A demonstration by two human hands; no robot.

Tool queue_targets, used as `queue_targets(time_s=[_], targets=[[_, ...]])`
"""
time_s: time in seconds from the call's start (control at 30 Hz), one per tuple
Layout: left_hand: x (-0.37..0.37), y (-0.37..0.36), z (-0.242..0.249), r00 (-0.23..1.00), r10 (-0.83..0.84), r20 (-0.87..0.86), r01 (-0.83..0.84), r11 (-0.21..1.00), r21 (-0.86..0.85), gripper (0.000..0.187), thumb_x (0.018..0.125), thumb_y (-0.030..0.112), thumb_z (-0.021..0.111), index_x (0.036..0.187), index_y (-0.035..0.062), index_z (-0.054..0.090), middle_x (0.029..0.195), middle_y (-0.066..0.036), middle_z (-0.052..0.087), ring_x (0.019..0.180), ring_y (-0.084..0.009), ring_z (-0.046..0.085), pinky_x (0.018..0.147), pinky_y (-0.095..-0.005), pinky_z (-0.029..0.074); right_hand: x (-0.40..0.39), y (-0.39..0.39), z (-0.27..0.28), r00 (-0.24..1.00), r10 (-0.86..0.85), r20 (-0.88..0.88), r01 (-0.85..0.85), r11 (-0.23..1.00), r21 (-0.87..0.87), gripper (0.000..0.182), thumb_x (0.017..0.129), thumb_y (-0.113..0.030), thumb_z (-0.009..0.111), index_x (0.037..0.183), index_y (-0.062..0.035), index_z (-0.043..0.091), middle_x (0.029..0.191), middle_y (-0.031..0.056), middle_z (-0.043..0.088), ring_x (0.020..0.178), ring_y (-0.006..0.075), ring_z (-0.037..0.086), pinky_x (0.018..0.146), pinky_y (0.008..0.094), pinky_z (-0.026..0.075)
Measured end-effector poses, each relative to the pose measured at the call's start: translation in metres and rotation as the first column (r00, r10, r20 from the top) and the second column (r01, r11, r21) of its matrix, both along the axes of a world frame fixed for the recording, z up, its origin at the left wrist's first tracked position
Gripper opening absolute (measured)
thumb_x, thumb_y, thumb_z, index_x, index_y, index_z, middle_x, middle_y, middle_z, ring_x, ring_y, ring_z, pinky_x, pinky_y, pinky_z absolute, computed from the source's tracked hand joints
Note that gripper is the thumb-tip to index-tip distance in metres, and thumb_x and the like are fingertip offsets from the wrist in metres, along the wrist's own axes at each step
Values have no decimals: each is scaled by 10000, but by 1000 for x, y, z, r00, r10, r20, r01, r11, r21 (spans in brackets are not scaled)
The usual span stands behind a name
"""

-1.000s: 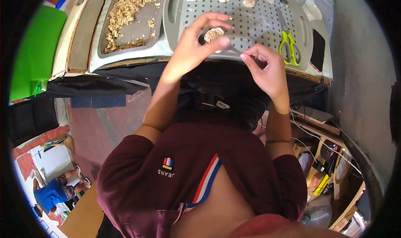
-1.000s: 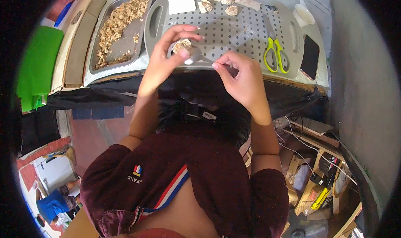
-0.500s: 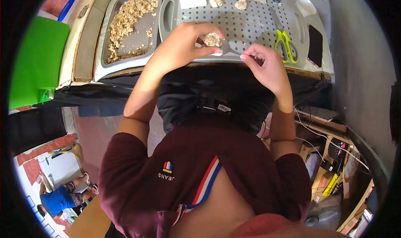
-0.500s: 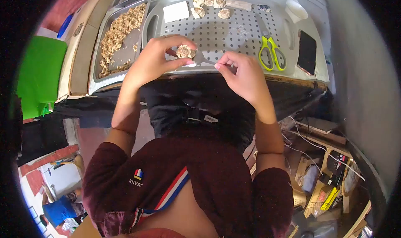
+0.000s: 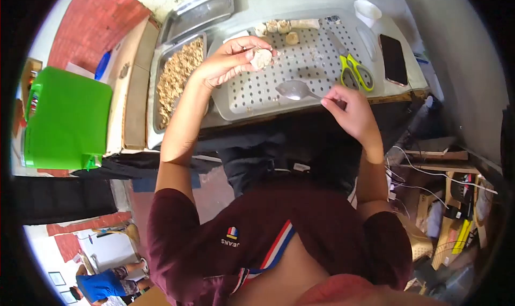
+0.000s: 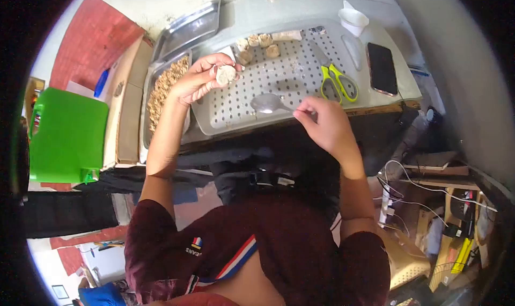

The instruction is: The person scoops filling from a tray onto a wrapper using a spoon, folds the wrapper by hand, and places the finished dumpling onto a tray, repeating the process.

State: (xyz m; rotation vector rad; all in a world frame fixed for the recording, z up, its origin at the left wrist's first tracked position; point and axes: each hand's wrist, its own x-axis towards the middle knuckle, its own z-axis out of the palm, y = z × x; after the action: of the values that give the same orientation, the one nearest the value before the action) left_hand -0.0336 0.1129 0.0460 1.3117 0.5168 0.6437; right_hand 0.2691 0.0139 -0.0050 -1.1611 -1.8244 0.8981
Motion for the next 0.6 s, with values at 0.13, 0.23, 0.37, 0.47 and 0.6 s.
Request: queue_targets(time_s=[0.13,0.23,0.37,0.47,0.6], targets=[[9,14,6,1000,-11,-9,11,1000,15,358,878,212,627,1164,18,536,1163,-169,583,1035,-230,610,817,-279,557,19,-11,1,996,-49,-71,47,999,-27,144,826,-109,645,781,13,583,625,67,582,547,113,506,535,262,399],[18,24,9,965,101,-240,-54,979,196,285,876,159,635,1119,23,574,1070,-103,633,976,-141,608,821,-253,512,30,-17,-6,990,-121,-72,119,992,-29,137,821,-104,653,783,12,591,617,54,572,544,87,480,521,246,381],[31,50,13,728,400,-557,135,712,689,232,842,165,685,1015,19,638,936,-47,665,887,-108,609,811,-255,478,36,-21,-12,982,-177,-60,175,984,-36,129,815,-105,661,793,8,604,616,49,576,532,82,471,505,243,369],[42,60,-6,640,545,-542,239,529,814,224,803,157,701,999,57,657,935,-82,675,840,-191,637,740,-313,502,36,-24,-16,978,-199,-66,197,980,-29,127,814,-108,664,799,6,610,615,43,579,525,79,465,498,240,362],[53,65,-34,576,628,-523,342,396,852,320,776,153,702,1063,84,581,942,-131,664,841,-322,636,706,-396,508,37,-25,-15,977,-208,-54,206,978,-33,128,816,-108,665,799,7,612,606,36,574,523,69,455,494,234,354]])
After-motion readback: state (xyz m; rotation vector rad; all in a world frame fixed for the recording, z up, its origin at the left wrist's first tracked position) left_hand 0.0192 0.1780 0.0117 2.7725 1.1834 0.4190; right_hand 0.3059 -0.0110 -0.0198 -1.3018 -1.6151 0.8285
